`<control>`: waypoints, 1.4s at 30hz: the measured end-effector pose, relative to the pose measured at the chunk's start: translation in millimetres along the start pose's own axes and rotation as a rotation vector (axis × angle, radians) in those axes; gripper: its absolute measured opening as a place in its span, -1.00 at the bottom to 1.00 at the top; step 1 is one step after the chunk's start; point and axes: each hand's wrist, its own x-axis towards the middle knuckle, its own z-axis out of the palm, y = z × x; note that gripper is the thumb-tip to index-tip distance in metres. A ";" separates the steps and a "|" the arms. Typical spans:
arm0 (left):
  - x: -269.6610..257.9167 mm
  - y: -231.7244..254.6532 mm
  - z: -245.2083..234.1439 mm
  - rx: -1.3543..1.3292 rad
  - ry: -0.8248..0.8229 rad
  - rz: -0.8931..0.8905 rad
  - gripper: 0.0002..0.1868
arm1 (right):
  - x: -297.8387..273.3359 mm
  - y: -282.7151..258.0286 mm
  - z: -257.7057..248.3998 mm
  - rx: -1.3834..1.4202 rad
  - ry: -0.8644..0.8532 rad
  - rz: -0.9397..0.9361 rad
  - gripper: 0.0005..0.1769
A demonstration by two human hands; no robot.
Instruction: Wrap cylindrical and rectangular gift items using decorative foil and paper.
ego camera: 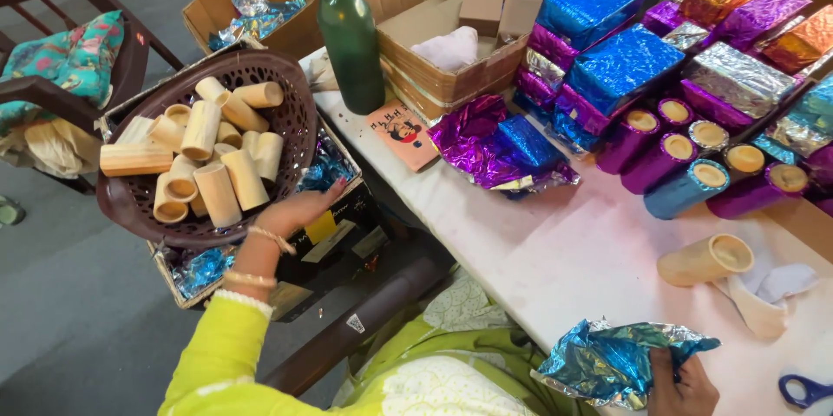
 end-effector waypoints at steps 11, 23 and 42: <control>-6.5 41.9 17.8 0.289 0.553 0.132 -0.21 | -0.5 -5.6 2.9 0.047 -0.023 0.034 -0.75; -50.8 133.3 29.7 0.693 0.778 0.057 -0.45 | -5.6 -11.8 9.2 -0.015 0.078 0.160 -0.80; 31.6 428.9 212.4 -0.010 -0.208 1.680 -0.49 | 116.1 -160.2 -34.8 -0.169 0.129 -0.084 -0.78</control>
